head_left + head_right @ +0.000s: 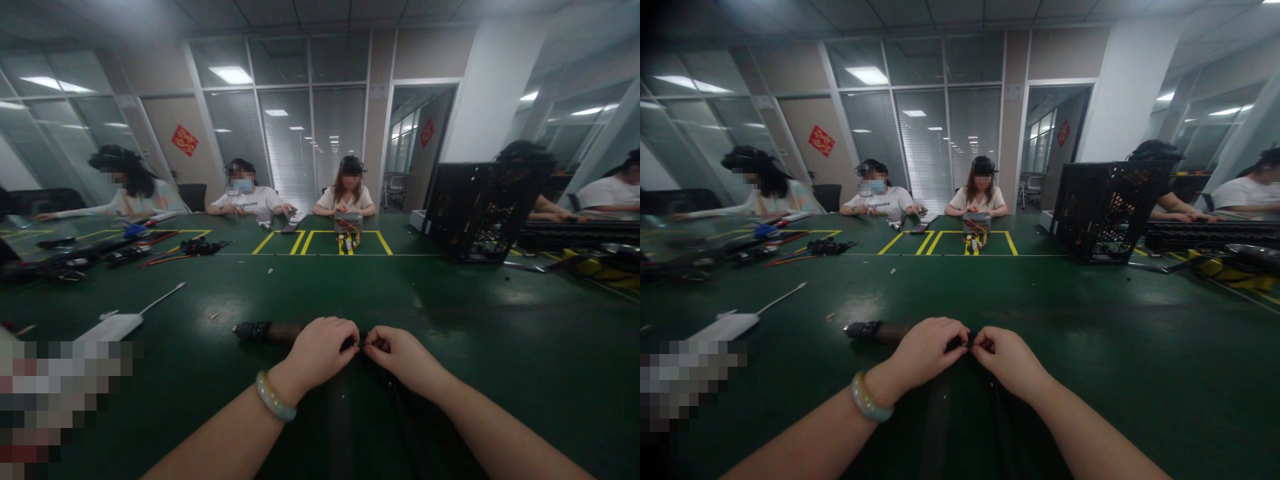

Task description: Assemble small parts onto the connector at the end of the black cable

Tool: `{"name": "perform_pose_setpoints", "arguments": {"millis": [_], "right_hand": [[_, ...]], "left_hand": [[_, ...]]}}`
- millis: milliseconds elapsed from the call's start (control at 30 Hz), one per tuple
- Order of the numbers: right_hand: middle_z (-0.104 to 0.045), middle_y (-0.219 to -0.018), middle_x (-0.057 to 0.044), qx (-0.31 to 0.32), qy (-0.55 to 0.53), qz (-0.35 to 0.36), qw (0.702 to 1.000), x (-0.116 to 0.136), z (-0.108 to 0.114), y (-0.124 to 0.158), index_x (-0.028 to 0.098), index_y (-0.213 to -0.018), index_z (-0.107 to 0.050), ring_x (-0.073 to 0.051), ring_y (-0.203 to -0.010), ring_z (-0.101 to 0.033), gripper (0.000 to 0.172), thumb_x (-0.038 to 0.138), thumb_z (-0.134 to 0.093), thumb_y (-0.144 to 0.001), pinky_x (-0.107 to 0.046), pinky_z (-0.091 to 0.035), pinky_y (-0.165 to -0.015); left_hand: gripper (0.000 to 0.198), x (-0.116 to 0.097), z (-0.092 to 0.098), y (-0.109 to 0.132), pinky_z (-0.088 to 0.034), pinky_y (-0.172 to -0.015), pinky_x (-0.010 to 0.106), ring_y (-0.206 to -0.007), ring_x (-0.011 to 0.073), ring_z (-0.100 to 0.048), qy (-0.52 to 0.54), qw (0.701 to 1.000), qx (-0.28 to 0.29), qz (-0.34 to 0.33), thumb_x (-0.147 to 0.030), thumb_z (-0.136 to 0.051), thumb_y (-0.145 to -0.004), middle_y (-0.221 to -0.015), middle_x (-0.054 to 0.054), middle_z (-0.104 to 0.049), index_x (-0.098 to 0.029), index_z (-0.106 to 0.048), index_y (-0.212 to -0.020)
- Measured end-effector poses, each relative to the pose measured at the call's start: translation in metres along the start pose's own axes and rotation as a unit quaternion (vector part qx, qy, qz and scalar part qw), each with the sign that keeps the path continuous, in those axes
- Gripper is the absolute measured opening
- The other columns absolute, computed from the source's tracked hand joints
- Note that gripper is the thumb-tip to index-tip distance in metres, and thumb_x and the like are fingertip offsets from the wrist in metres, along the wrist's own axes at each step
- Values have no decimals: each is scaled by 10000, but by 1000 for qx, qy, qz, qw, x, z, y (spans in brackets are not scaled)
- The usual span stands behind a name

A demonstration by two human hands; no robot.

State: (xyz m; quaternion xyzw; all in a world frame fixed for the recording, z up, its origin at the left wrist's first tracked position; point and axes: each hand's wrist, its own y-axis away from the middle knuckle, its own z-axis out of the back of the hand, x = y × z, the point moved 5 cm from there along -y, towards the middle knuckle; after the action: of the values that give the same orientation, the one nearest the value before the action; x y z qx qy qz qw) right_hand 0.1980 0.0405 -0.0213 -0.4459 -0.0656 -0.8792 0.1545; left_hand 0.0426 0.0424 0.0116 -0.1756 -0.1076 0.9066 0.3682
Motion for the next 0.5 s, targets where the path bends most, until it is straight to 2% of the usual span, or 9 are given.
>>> {"name": "perform_pose_setpoints", "arguments": {"millis": [167, 500], "right_hand": [[-663, -743, 11, -3, 13, 4, 1000, -1, 0, -2, 198, -854, -647, -137, -666, -594, 111, 285, -578, -850, -209, -386, -566], [-652, -732, 13, 1, 6, 3, 1000, -1, 1, -1, 195, -846, -645, -131, -653, -583, 123, 295, -574, -857, -205, -379, -552]], "left_hand": [[101, 0, -2, 1, -435, -855, 333, -929, 177, -591, 10, 1000, -1, -15, -228, -620, -848, -989, -11, -654, -235, -611, -949], [167, -1, 2, 1, -445, -794, 337, -863, 185, -591, -9, 1000, -14, 5, -255, -622, -817, -911, -8, -640, -231, -578, -977]]}}
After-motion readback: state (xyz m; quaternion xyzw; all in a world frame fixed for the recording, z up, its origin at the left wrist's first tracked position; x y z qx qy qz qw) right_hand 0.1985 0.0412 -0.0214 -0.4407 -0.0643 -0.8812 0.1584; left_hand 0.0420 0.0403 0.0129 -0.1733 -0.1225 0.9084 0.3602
